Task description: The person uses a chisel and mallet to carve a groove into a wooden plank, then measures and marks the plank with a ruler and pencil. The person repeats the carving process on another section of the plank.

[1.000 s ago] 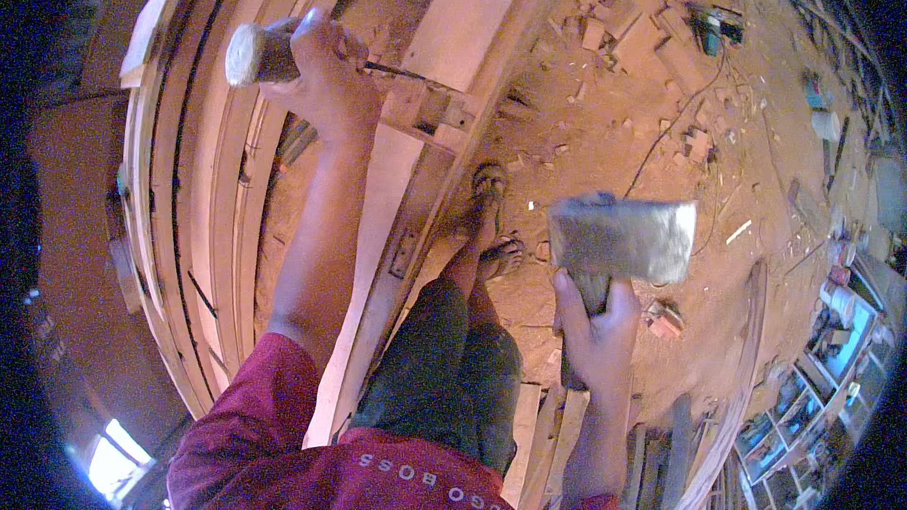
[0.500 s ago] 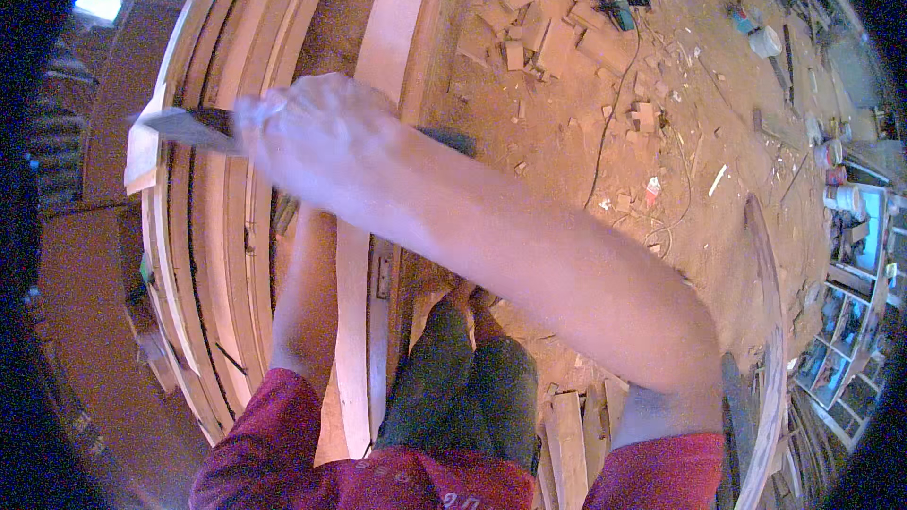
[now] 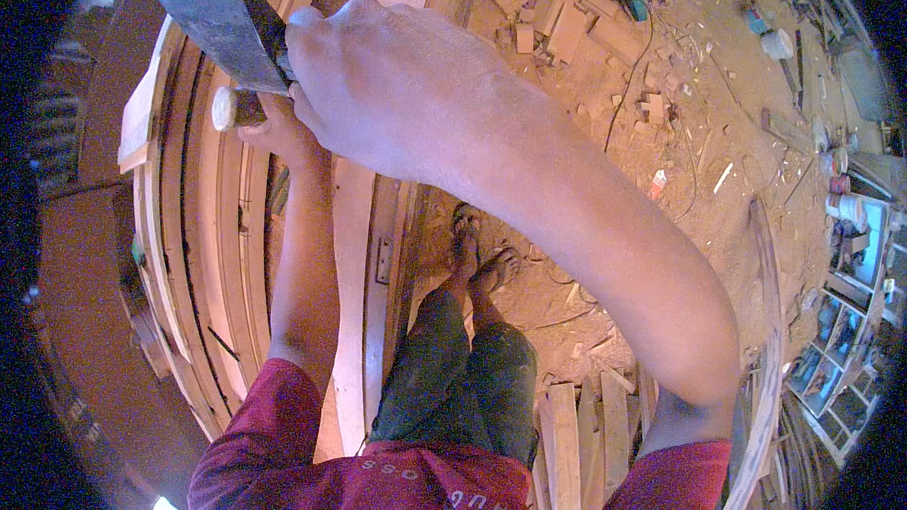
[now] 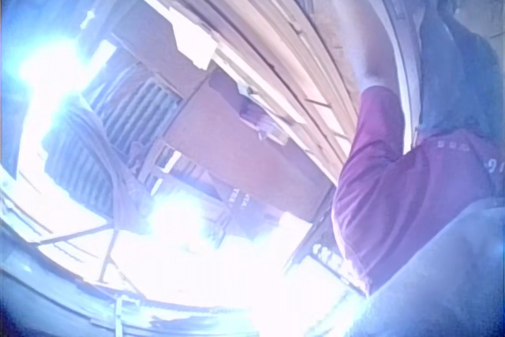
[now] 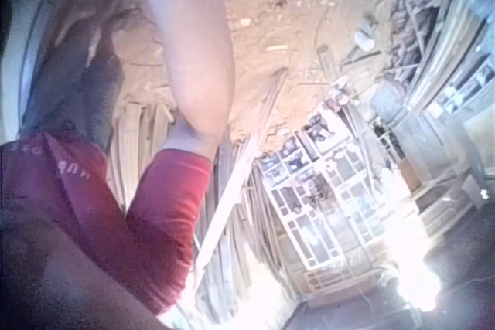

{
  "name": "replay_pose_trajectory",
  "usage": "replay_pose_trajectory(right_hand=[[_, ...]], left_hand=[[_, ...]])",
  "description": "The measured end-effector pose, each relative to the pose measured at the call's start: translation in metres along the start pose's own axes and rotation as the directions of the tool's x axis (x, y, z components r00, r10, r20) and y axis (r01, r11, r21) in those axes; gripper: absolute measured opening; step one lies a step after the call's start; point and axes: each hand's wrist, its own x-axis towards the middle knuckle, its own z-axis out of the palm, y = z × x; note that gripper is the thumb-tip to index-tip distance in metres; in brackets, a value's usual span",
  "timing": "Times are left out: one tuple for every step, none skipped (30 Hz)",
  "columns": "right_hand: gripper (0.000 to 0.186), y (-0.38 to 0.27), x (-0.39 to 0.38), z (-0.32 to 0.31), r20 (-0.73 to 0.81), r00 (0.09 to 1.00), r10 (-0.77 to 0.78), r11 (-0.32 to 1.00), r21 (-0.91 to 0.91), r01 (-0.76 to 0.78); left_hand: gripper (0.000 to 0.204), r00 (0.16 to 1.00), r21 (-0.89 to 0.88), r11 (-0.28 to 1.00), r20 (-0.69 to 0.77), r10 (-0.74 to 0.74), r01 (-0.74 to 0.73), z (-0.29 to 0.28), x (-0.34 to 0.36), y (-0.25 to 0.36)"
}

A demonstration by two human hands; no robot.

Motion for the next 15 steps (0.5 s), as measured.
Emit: replay_pose_trajectory(right_hand=[[0.036, -0.001, -0.001, -0.001, 0.003, 1.0, -0.002, 1.0, -0.006, 0.002], [0.036, -0.001, -0.001, -0.002, -0.012, 1.0, -0.016, 1.0, -0.011, 0.015], [0.037, -0.002, -0.002, -0.002, -0.027, 0.999, -0.029, 0.999, -0.017, 0.029], [0.037, -0.003, -0.002, -0.003, -0.041, 0.998, -0.043, 0.999, -0.022, 0.042], [0.037, -0.004, -0.003, -0.004, -0.046, 0.998, -0.053, 0.998, -0.022, 0.052], [0.037, -0.005, -0.004, -0.006, -0.051, 0.997, -0.063, 0.998, -0.022, 0.062], [0.037, -0.005, -0.004, -0.007, -0.056, 0.996, -0.074, 0.997, -0.022, 0.073], [0.036, -0.004, -0.004, -0.006, -0.069, 0.994, -0.081, 0.997, -0.027, 0.079], [0.036, -0.002, -0.005, -0.004, -0.082, 0.993, -0.088, 0.996, -0.032, 0.086], [0.035, -0.001, -0.005, -0.003, -0.095, 0.991, -0.096, 0.995, -0.036, 0.093], [0.033, 0.0, -0.005, -0.003, -0.088, 0.991, -0.103, 0.995, -0.013, 0.102], [0.031, 0.001, -0.005, -0.003, -0.081, 0.991, -0.111, 0.994, 0.01, 0.112], [0.029, 0.001, -0.005, -0.003, -0.074, 0.99, -0.118, 0.992, 0.033, 0.121], [0.028, 0.001, -0.004, -0.003, -0.087, 0.987, -0.138, 0.99, 0.02, 0.14], [0.027, 0.001, -0.004, -0.004, -0.1, 0.982, -0.158, 0.987, 0.007, 0.159]], left_hand=[[0.018, 1.0, 0.022, 1.0, -0.019, -0.003, 0.004, 0.002, -0.003, 0.0], [0.021, 0.993, 0.086, 0.99, 0.045, 0.109, -0.112, -0.002, 0.0, -0.003], [0.021, 0.993, 0.066, 0.991, 0.035, 0.112, -0.114, -0.005, 0.001, -0.007], [0.022, 0.993, 0.045, 0.992, 0.024, 0.115, -0.116, -0.007, 0.001, -0.012], [0.022, 0.993, 0.025, 0.993, 0.015, 0.117, -0.117, -0.006, 0.0, -0.011], [0.022, 0.995, -0.044, 0.995, -0.037, 0.09, -0.091, -0.004, -0.001, -0.012], [0.022, 0.994, -0.044, 0.994, -0.049, 0.095, -0.098, -0.001, -0.001, -0.013], [0.022, 0.994, -0.039, 0.995, -0.047, 0.095, -0.097, 0.001, -0.002, -0.013], [0.022, 0.994, -0.031, 0.994, -0.044, 0.1, -0.102, 0.002, -0.003, -0.013], [0.022, 0.993, -0.023, 0.994, -0.038, 0.108, -0.109, 0.002, -0.004, -0.014], [0.021, 0.993, -0.016, 0.994, -0.035, 0.11, -0.111, 0.001, -0.006, -0.014], [0.021, 0.992, -0.005, 0.993, -0.032, 0.119, -0.12, 0.001, -0.005, -0.015], [0.021, 0.992, -0.002, 0.993, -0.026, 0.121, -0.121, 0.0, -0.006, -0.016], [0.021, 0.992, 0.009, 0.992, -0.021, 0.124, -0.124, 0.0, -0.007, -0.016], [0.021, 0.992, 0.013, 0.992, -0.013, 0.124, -0.124, 0.0, -0.009, -0.015]])
